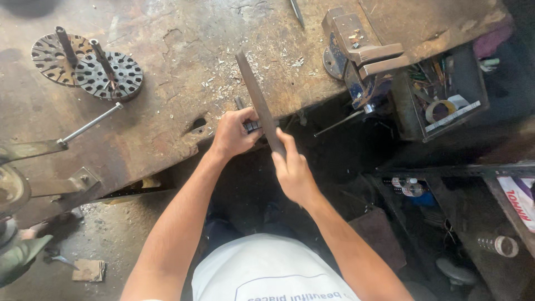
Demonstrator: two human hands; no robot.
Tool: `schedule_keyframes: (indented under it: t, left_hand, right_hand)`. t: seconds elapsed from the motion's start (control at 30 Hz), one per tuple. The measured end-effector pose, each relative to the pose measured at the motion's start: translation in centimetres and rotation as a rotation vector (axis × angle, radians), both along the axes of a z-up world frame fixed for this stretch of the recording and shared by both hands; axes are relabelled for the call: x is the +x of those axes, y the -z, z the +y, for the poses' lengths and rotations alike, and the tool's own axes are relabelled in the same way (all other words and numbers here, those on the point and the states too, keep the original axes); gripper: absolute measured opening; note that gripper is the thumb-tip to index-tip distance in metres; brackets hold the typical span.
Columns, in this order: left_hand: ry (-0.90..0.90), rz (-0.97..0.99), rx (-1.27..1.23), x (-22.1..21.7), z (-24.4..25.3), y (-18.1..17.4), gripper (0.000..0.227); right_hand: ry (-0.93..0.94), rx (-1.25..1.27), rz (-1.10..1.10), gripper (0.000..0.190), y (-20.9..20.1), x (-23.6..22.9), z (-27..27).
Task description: The person uses shears to trim a circular metal component, then uses a metal file to smooth its edges. The person holds the component with one hand and files with the other, rotating the piece to work on different sides.
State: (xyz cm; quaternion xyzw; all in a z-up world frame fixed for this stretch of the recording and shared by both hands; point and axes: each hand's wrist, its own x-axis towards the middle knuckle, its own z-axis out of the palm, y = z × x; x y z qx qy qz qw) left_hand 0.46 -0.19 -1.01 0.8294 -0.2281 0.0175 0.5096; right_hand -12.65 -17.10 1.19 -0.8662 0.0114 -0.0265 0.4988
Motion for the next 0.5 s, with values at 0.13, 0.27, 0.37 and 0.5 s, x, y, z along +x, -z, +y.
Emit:
schedule_keyframes:
  t: [0.13,0.27,0.37,0.5]
  left_hand:
    - [-0.013,0.012,0.052,0.3,0.5,-0.2,0.024]
    - [-0.003,-0.045,0.019,0.8,0.3,-0.1,0.022]
    - [-0.006,0.006,0.044,0.1,0.4,0.1,0.021]
    - [0.03,-0.043,0.049,0.5,0.5,-0.7,0.023]
  right_hand:
    - [-0.01,-0.227,0.203,0.063,-4.5,-8.7,-1.4]
    - [0.0,-0.341,-0.007,0.063,-1.9,-6.1,0.6]
    - [0.092,-0.329,-0.109,0.058,2.8,1.2,2.1]
    - [-0.046,0.186,0.004,0.049,4.1,7.9,0.8]
